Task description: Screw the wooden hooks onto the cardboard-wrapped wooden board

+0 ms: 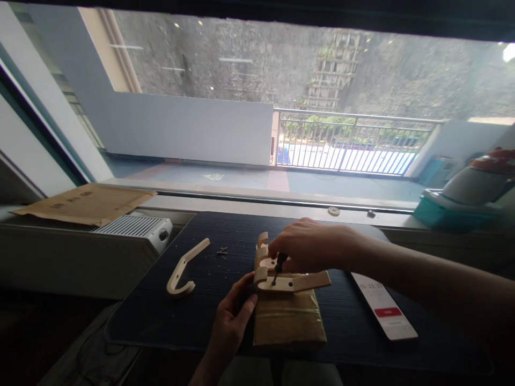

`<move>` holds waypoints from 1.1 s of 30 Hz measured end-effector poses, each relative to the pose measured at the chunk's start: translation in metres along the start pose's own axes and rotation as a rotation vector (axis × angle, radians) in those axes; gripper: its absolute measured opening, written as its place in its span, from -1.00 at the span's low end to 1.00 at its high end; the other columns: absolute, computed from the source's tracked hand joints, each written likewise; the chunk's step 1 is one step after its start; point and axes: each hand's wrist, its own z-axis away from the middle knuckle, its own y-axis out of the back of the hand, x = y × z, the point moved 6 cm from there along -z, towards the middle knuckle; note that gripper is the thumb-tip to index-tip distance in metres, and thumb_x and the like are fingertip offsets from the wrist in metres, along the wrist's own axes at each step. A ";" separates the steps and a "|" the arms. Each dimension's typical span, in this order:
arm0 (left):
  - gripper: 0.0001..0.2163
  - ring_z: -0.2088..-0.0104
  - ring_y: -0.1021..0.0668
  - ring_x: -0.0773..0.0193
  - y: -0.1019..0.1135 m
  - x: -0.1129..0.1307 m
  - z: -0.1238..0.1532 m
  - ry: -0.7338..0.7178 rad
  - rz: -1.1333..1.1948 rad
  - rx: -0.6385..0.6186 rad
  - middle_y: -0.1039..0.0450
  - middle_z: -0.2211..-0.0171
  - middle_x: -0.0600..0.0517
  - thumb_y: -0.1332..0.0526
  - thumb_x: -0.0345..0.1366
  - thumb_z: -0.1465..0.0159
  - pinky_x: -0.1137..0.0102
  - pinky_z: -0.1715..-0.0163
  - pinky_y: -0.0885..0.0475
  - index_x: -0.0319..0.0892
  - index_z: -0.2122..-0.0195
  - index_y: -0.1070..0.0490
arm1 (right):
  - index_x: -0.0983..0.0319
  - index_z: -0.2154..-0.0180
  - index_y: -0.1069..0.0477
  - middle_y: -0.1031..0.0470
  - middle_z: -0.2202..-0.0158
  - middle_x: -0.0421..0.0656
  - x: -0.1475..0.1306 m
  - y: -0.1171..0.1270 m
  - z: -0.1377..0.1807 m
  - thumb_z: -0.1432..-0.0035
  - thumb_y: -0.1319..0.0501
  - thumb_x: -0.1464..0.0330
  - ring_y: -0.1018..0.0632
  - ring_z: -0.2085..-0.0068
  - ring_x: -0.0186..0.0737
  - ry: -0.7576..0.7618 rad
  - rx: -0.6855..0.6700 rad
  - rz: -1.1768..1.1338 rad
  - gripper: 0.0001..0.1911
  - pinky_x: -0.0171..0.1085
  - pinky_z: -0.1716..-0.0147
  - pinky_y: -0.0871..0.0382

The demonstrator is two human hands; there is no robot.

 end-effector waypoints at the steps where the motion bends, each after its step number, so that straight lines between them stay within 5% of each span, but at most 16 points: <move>1: -0.58 -0.03 -0.45 0.05 0.000 0.000 0.000 0.006 0.004 0.007 -0.46 0.02 -0.06 -0.26 -0.17 -0.13 0.28 -0.01 -0.36 -0.15 -0.02 -0.36 | 0.19 0.26 -0.49 -0.50 0.41 -0.18 -0.002 0.000 0.000 -0.07 -0.15 0.39 -0.43 0.42 -0.31 0.009 -0.006 0.013 -0.82 -0.33 0.51 -0.11; 8: -0.59 -0.01 -0.47 0.05 -0.002 0.005 0.002 0.013 0.022 0.015 -0.49 0.04 -0.04 -0.27 -0.17 -0.12 0.28 -0.01 -0.36 -0.13 0.00 -0.38 | 0.24 0.35 -0.47 -0.49 0.41 -0.12 -0.007 -0.004 -0.006 -0.02 -0.16 0.47 -0.43 0.40 -0.29 0.087 0.048 0.099 -0.86 -0.34 0.51 -0.11; 22: -0.58 0.01 -0.49 0.03 -0.001 0.008 0.000 -0.006 0.010 0.015 -0.51 0.09 -0.05 -0.30 -0.15 -0.09 0.27 0.03 -0.39 -0.14 0.02 -0.41 | 0.25 0.28 -0.49 -0.52 0.40 -0.11 0.005 -0.004 0.004 -0.14 -0.08 0.24 -0.45 0.44 -0.27 -0.055 0.021 -0.074 -0.72 -0.32 0.52 -0.12; 27: -0.57 0.00 -0.48 0.03 0.000 0.004 0.000 0.012 0.011 0.017 -0.50 0.06 -0.06 -0.29 -0.15 -0.11 0.27 0.03 -0.39 -0.14 0.00 -0.39 | 0.18 0.21 -0.50 -0.52 0.38 -0.16 -0.005 0.005 0.005 -0.07 -0.15 0.38 -0.44 0.41 -0.30 0.027 0.046 -0.040 -0.77 -0.33 0.48 -0.13; 33: -0.58 0.00 -0.48 0.03 0.000 0.003 0.000 0.014 0.029 0.033 -0.49 0.04 -0.05 -0.30 -0.16 -0.10 0.27 0.00 -0.38 -0.14 0.01 -0.40 | 0.23 0.35 -0.49 -0.49 0.42 -0.15 -0.006 -0.005 -0.002 -0.05 -0.14 0.47 -0.43 0.38 -0.27 0.074 0.056 0.038 -0.84 -0.33 0.46 -0.15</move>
